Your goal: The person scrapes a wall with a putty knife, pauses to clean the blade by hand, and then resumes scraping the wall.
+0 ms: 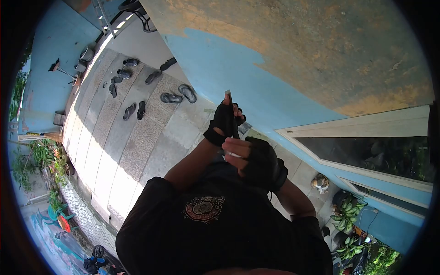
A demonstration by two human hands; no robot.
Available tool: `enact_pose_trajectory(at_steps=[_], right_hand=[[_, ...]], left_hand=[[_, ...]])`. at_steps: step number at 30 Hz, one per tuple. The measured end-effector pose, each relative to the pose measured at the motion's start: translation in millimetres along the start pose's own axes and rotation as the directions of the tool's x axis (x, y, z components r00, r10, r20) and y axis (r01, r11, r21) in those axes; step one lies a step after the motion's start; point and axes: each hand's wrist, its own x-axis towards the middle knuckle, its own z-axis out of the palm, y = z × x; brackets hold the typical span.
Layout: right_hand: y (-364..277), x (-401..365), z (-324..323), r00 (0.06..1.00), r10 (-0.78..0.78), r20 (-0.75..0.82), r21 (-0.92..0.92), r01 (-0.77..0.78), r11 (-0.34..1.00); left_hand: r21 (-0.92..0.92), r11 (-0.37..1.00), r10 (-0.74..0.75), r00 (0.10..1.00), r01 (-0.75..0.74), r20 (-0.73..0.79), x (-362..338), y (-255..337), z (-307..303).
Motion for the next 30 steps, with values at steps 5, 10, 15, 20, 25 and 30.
enact_pose_trajectory(at_steps=[5, 10, 15, 20, 25, 30], right_hand=[[47.8, -87.0, 17.9, 0.606, 0.78, -0.159, 0.081, -0.779, 0.622], [36.9, -117.4, 18.2, 0.443, 0.895, 0.053, 0.391, -0.834, 0.39], [40.5, -132.8, 5.3, 0.515, 0.852, 0.093, 0.143, -0.854, 0.501], [31.0, -130.9, 1.4, 0.483, 0.875, -0.001, 0.371, -0.813, 0.449], [23.1, -111.2, 1.0, 0.398, 0.917, -0.041, 0.329, -0.861, 0.388], [44.4, -98.5, 23.6, 0.352, 0.934, -0.06, 0.571, -0.755, 0.321]], left_hand=[[0.224, 0.964, 0.163, 0.983, -0.141, -0.085, -15.7, -21.4, 53.1], [0.484, 0.836, 0.326, 0.943, -0.259, -0.058, -29.3, -61.1, 79.8], [0.563, 0.785, 0.33, 0.944, -0.259, -0.025, -45.1, -79.4, 91.1], [0.603, 0.722, 0.342, 0.933, -0.339, 0.114, -52.8, -69.2, 105.7], [0.648, 0.695, 0.223, 0.95, -0.313, 0.219, -53.1, -46.3, 111.4], [0.617, 0.764, 0.079, 0.977, -0.187, 0.197, -38.7, -11.9, 82.0]])
